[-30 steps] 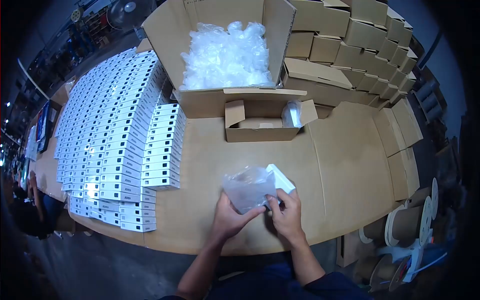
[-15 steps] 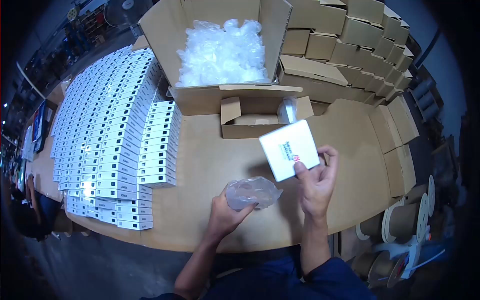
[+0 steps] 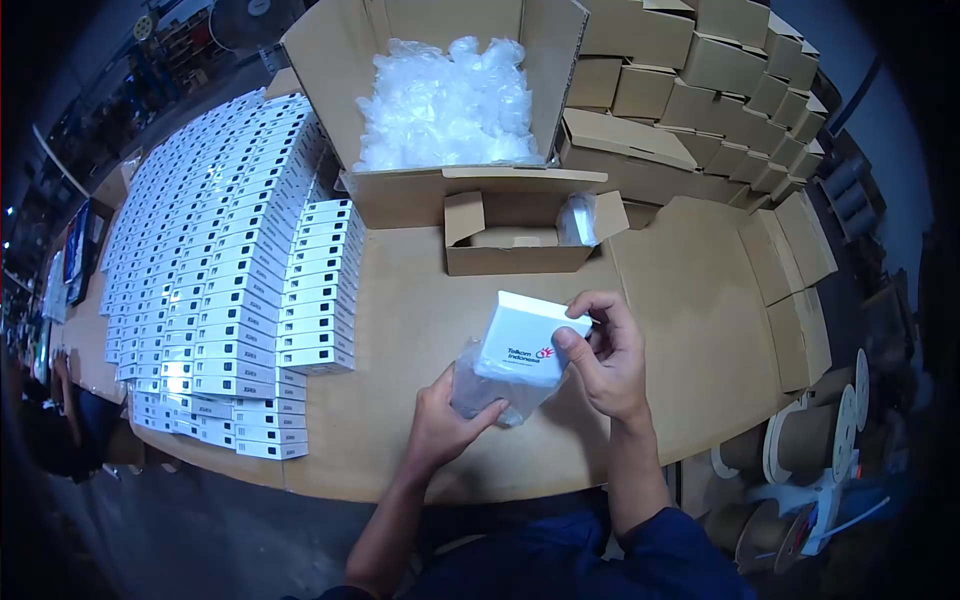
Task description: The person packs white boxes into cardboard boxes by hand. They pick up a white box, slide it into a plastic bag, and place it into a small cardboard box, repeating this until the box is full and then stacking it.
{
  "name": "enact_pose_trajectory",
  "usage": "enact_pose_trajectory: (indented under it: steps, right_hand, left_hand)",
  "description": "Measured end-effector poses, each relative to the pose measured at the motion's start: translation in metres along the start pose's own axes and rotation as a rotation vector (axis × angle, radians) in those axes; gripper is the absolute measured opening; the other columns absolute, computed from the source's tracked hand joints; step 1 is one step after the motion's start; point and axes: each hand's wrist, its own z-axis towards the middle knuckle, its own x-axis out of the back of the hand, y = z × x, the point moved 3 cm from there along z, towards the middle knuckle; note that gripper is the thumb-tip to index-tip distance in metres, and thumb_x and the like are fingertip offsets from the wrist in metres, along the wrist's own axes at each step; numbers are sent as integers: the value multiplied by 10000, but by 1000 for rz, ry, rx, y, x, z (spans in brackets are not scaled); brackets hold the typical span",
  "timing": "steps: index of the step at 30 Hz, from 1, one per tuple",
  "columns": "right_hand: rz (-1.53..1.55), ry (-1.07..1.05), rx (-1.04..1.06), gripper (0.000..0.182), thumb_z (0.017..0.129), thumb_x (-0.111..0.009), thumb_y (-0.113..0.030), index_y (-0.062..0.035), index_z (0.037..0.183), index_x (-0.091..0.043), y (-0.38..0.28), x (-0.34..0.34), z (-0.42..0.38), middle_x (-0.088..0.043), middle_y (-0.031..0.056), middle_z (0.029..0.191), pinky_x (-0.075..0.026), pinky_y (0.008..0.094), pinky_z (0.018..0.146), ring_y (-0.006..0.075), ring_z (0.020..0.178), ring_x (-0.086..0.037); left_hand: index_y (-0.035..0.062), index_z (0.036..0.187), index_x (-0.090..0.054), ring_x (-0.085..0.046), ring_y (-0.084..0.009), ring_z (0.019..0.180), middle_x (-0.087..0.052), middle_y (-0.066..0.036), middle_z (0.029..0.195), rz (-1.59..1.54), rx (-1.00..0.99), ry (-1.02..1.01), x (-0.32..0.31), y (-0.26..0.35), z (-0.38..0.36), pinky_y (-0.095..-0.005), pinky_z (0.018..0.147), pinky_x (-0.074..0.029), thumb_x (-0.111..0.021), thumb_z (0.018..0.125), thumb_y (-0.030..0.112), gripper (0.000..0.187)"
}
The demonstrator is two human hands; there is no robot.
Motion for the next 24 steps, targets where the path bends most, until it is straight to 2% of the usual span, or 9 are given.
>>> enact_pose_trajectory:
  steps: [4,7,10,13,16,18,22,23,24]
  right_hand:
    - [-41,-29,0,212,966,-731,-69,-5,1103,-582,2,-4,6,-627,26,925,-510,229,690,49,792,-599]
    - [-105,-40,-52,194,966,-736,-88,-5,1074,-597,10,-6,10,-652,24,919,-514,258,725,63,803,-603]
    - [-62,-81,-199,179,974,-729,-101,-7,1062,-604,24,-4,15,-663,19,901,-498,249,715,58,798,-596]
    - [19,-112,-281,166,983,-719,-109,-12,1061,-609,42,-3,15,-663,12,885,-477,229,689,46,786,-585]
    - [1,-137,-310,158,988,-712,-111,-21,1072,-614,46,-7,17,-656,-4,875,-459,215,664,37,773,-577]
    - [-26,-188,-268,161,985,-717,-115,-27,1079,-619,55,-8,17,-651,-12,866,-455,217,653,37,767,-573]
    - [26,-255,-368,244,1028,-652,-130,-37,1244,-590,61,-5,13,-644,6,901,-469,233,747,46,797,-567]
    - [138,-251,-409,325,1045,-627,-144,-31,1337,-540,64,-3,10,-682,44,998,-488,243,813,68,851,-589]
    - [256,-155,-430,339,1045,-628,-148,-28,1347,-534,65,-4,4,-690,55,1032,-495,246,814,75,863,-594]
  left_hand:
    - [-52,1295,-610,-696,-205,1099,-728,-145,1168,-21,30,-44,-1,10,-1,-365,967,-550,-854,815,63,551]
    - [-50,1319,-596,-684,-199,1111,-715,-131,1189,-56,50,-57,0,9,-2,-356,977,-541,-829,838,61,546]
    - [-55,1338,-579,-669,-189,1111,-693,-121,1217,-331,52,-69,-1,-4,-7,-338,981,-530,-697,984,148,424]
    - [-65,1329,-585,-641,-152,1096,-684,-97,1198,-580,164,-29,1,-17,-11,-316,983,-513,-522,1100,196,353]
    - [-62,1320,-585,-641,-132,1058,-682,-96,1180,-525,204,-51,1,-28,-13,-309,956,-518,-414,1139,263,409]
    - [-52,1335,-577,-654,-146,1072,-682,-115,1191,-639,251,-41,0,-40,-12,-319,952,-531,-432,1134,236,380]
    - [-48,1380,-537,-657,-176,1117,-662,-135,1249,-829,271,20,-9,-42,-9,-338,967,-541,-415,1139,221,381]
    - [-47,1394,-524,-656,-184,1129,-655,-138,1266,-867,275,50,-11,-42,-9,-343,970,-543,-410,1140,218,383]
    - [-52,1390,-517,-656,-195,1142,-654,-147,1268,-852,262,68,-12,-45,-9,-353,988,-540,-401,1141,225,390]
